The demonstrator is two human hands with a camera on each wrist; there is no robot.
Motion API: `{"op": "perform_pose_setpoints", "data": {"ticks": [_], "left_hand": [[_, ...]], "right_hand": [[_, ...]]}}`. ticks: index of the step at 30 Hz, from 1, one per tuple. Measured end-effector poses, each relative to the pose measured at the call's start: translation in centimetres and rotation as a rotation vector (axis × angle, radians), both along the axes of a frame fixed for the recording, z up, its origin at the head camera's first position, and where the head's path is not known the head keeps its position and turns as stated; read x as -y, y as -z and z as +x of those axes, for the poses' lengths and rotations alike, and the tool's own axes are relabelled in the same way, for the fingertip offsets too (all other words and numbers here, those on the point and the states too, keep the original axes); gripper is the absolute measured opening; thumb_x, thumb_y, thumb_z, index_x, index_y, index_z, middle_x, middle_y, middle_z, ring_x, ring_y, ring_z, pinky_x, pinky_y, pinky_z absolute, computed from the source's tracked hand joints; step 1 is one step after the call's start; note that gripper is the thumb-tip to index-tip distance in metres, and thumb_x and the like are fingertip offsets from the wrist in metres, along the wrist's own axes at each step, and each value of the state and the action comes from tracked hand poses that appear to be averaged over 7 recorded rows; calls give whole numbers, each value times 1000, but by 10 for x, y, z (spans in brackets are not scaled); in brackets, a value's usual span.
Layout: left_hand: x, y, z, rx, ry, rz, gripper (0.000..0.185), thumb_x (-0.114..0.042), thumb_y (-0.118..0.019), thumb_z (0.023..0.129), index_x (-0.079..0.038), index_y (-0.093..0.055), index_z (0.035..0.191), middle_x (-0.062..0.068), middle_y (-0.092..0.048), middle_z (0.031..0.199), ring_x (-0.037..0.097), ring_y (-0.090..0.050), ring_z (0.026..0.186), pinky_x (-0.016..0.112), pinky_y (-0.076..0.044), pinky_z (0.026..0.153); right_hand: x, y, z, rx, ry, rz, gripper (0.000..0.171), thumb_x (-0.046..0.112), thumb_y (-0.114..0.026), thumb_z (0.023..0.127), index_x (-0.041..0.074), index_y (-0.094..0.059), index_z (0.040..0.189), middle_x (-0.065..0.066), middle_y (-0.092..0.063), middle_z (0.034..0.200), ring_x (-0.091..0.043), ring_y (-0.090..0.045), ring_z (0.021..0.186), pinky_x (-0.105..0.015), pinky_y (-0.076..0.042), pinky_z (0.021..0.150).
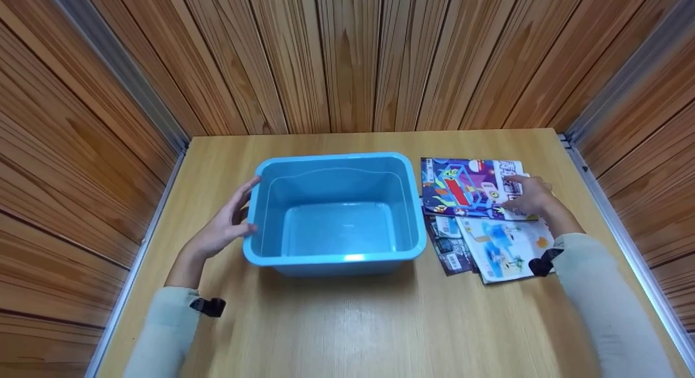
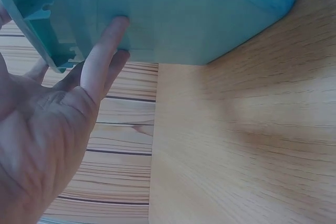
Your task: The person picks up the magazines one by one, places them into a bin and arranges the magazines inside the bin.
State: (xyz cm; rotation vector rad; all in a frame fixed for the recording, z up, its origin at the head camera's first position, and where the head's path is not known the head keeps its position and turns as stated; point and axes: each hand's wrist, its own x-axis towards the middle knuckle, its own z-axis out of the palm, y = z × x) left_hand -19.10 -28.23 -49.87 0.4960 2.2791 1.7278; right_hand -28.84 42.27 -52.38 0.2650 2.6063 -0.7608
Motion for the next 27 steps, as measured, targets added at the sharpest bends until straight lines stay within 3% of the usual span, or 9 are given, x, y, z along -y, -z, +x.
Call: {"op": "perform_pose_setpoints", "data": {"ticks": [5, 17, 23, 27], "left_hand": [[-1, -1, -3, -2, 10, 3, 102, -15, -69, 101, -18, -7, 182, 14, -9, 193, 53, -16, 176, 79, -24, 137], [1, 4, -1, 8, 8, -2, 104, -17, -68, 99, -16, -7, 182, 16, -7, 192, 55, -14, 176, 82, -23, 135], [0, 4, 0, 12, 4, -7, 103, -18, -68, 99, -18, -6, 182, 15, -7, 192, 55, -14, 176, 82, -24, 134], [0, 2, 0, 9, 5, -16, 103, -19, -68, 99, -18, -6, 182, 15, -7, 193, 55, -14, 176, 83, -24, 134]], "right_hand": [[1, -3, -1, -13, -10, 19, 87, 24, -77, 106, 13, -29, 178, -47, -15, 168, -67, -22, 144, -84, -39, 124], [0, 2, -3, -1, -31, -11, 99, 29, -75, 105, 8, -14, 180, -53, -13, 161, -67, -21, 144, -85, -34, 123], [-5, 2, 1, -8, -6, -95, 103, 35, -76, 106, 14, -10, 182, -47, -10, 165, -66, -25, 146, -80, -36, 127], [-9, -2, 3, -5, 63, -208, 102, 36, -75, 108, 17, -8, 183, -44, -2, 179, -65, -25, 156, -75, -34, 135]]}}
